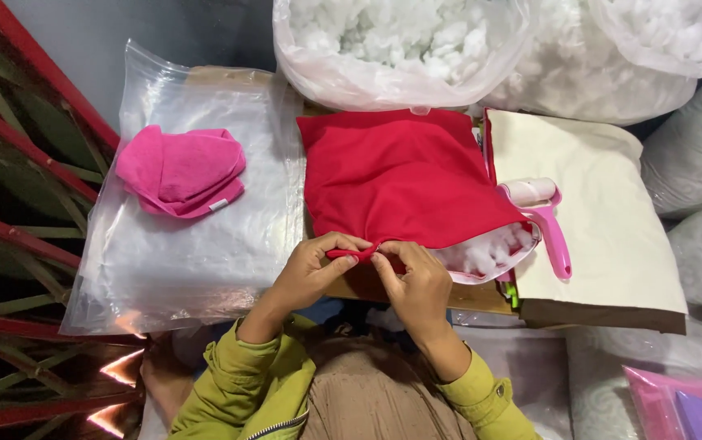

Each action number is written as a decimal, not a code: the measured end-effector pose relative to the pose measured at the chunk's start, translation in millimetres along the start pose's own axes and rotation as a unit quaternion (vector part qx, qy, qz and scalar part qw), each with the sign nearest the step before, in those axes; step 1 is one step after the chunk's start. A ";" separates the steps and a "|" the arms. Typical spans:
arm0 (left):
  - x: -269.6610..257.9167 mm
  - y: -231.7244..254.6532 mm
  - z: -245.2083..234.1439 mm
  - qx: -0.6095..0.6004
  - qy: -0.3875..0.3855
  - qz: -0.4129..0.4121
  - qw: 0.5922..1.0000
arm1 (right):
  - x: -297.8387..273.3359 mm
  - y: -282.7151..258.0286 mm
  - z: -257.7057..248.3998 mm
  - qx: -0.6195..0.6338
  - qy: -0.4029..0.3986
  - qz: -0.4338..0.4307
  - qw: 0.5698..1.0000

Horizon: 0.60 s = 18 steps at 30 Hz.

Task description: Stuffing a red pillow cover with fiberfill and cleaning the surface with a lint roller.

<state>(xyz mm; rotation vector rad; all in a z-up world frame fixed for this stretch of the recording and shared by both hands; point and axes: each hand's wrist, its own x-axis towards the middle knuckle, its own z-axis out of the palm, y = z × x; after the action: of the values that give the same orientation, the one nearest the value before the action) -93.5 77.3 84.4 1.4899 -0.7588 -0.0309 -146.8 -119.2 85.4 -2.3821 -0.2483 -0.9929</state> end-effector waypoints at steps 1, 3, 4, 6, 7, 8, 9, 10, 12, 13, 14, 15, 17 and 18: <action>-0.3 1.3 1.7 -0.002 -0.004 -0.013 1.000 | -1.0 0.9 -0.1 0.018 -0.006 0.020 1.000; 0.0 1.9 4.0 -0.005 -0.009 -0.024 1.000 | -1.1 2.1 -1.2 0.034 -0.011 0.039 0.999; -0.2 1.3 4.9 0.004 -0.011 -0.019 1.000 | -1.4 2.1 -2.3 0.041 -0.020 0.040 0.998; -0.9 -0.1 6.7 0.012 -0.016 -0.015 1.000 | -2.9 3.1 -3.9 0.047 -0.028 0.043 0.998; -1.7 -0.8 7.2 0.022 -0.014 -0.012 1.000 | -4.0 3.9 -4.3 0.047 -0.028 0.043 0.998; -2.4 -1.9 7.4 0.032 -0.011 -0.010 0.999 | -5.2 4.5 -4.2 0.047 -0.027 0.041 0.998; -2.2 -2.1 7.9 0.031 -0.014 -0.009 0.999 | -4.4 3.4 -6.0 0.045 -0.025 0.043 0.998; -2.3 -1.9 8.4 0.033 -0.017 -0.010 0.999 | -3.6 2.1 -8.0 0.044 -0.032 0.045 0.998; -2.4 -1.6 9.3 0.036 -0.022 -0.011 0.999 | -1.0 -0.6 -12.9 0.042 -0.037 0.047 0.997; -2.7 -1.6 9.5 0.038 -0.023 -0.014 0.999 | 0.6 -2.3 -15.6 0.054 -0.042 0.055 0.996; -3.3 -1.8 10.0 0.039 -0.022 -0.016 0.999 | 2.5 -3.7 -18.3 0.066 -0.049 0.061 0.995; -3.3 -1.3 11.0 0.040 -0.022 -0.016 0.999 | -0.3 -1.5 -16.3 0.067 -0.048 0.060 0.995; -5.0 -0.2 12.7 0.039 -0.023 -0.020 0.999 | -5.7 2.3 -12.2 0.054 -0.028 0.070 0.996; -5.2 -2.0 13.4 0.040 -0.020 -0.020 0.999 | -6.2 2.5 -12.4 0.056 -0.030 0.069 0.996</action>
<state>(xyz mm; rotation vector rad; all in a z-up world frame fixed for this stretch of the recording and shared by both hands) -103.0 67.7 79.0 1.5848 -0.7700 -0.0621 -157.8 -127.9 87.1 -2.2954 -0.1550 -0.8247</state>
